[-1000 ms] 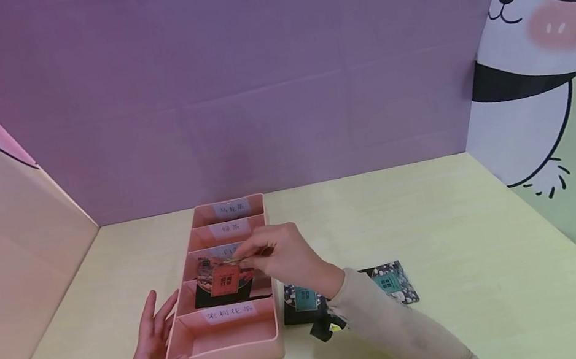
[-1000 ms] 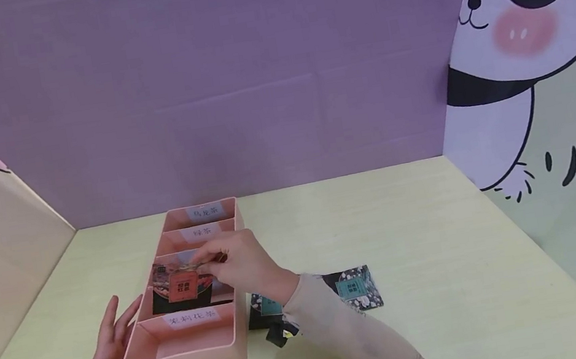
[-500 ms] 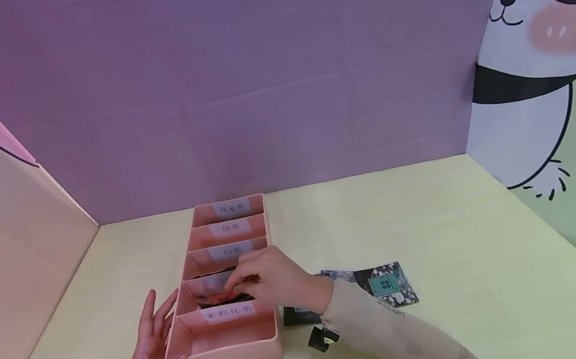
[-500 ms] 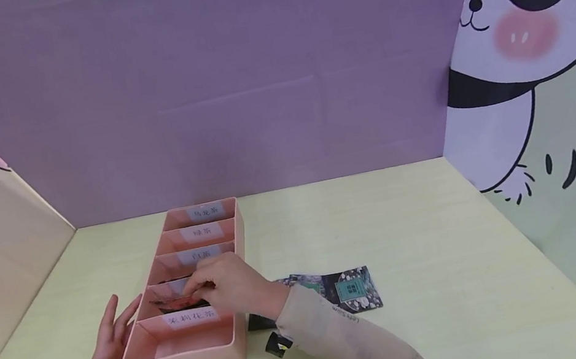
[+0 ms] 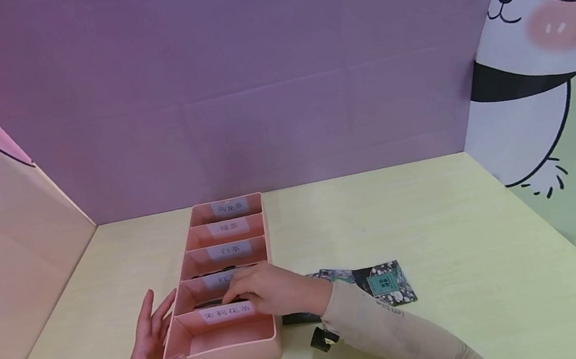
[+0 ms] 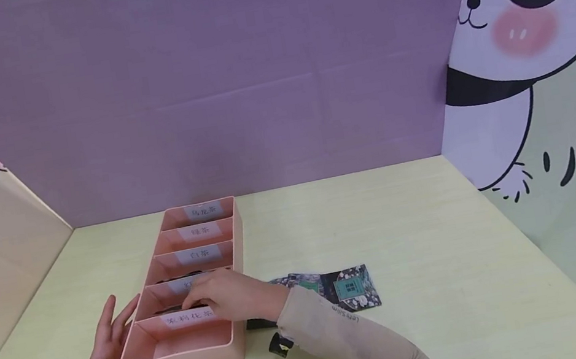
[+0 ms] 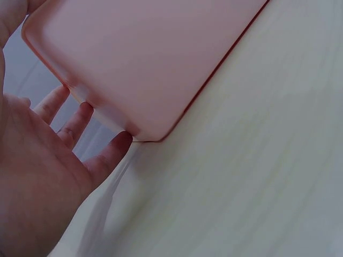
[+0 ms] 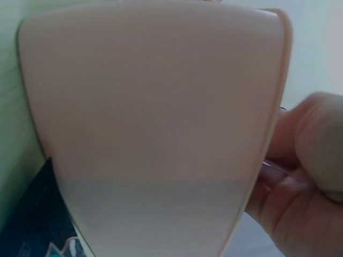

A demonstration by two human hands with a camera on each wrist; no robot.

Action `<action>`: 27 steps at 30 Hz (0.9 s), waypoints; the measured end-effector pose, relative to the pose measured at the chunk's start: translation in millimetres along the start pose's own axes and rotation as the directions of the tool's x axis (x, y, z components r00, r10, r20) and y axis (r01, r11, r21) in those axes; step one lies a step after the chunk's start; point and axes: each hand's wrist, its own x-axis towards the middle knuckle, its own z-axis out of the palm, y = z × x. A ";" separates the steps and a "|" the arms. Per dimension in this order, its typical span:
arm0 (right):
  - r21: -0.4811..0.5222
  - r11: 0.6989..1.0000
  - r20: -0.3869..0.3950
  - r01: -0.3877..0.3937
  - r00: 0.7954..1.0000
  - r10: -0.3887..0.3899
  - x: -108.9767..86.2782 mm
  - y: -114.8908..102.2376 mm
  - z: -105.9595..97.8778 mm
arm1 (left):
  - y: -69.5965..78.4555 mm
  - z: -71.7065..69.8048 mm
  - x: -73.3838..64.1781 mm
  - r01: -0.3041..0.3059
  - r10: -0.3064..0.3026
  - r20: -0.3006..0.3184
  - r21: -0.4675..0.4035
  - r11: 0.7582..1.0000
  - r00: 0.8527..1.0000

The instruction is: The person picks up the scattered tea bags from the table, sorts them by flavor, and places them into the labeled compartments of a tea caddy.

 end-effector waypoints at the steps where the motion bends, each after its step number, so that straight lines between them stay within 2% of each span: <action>1: -0.008 1.000 0.020 0.003 1.000 -0.003 -0.4 0.3 1.2 | -0.1 -0.1 -0.4 -0.002 0.002 0.000 0.002 1.000 1.000; 9: -0.182 0.983 0.139 0.021 0.990 0.004 -4.9 -0.2 5.7 | -1.1 0.8 -0.4 -0.019 0.019 0.022 -0.014 1.000 1.000; 18: -0.202 0.978 0.139 0.046 0.990 -0.018 -10.1 -3.6 0.5 | 2.4 -0.3 -0.1 -0.013 0.013 0.005 -0.004 1.000 1.000; 20: -0.252 0.965 0.136 0.071 0.990 -0.037 -13.5 -3.8 -2.0 | 2.4 -0.1 -0.4 -0.009 0.009 -0.003 0.003 1.000 1.000; 23: -0.360 0.927 0.113 0.109 0.991 -0.073 -21.4 -4.6 -8.7 | 3.0 1.1 -0.3 0.010 -0.010 -0.011 0.007 1.000 1.000; 26: -0.441 0.890 0.069 0.113 0.993 -0.093 -33.1 -4.8 -18.4 | 3.7 2.3 0.4 0.031 -0.031 -0.017 0.005 1.000 0.999; 27: -0.441 0.891 0.047 0.111 0.994 -0.100 -37.6 -4.0 -21.7 | 2.7 2.1 0.7 0.020 -0.020 -0.011 0.002 1.000 1.000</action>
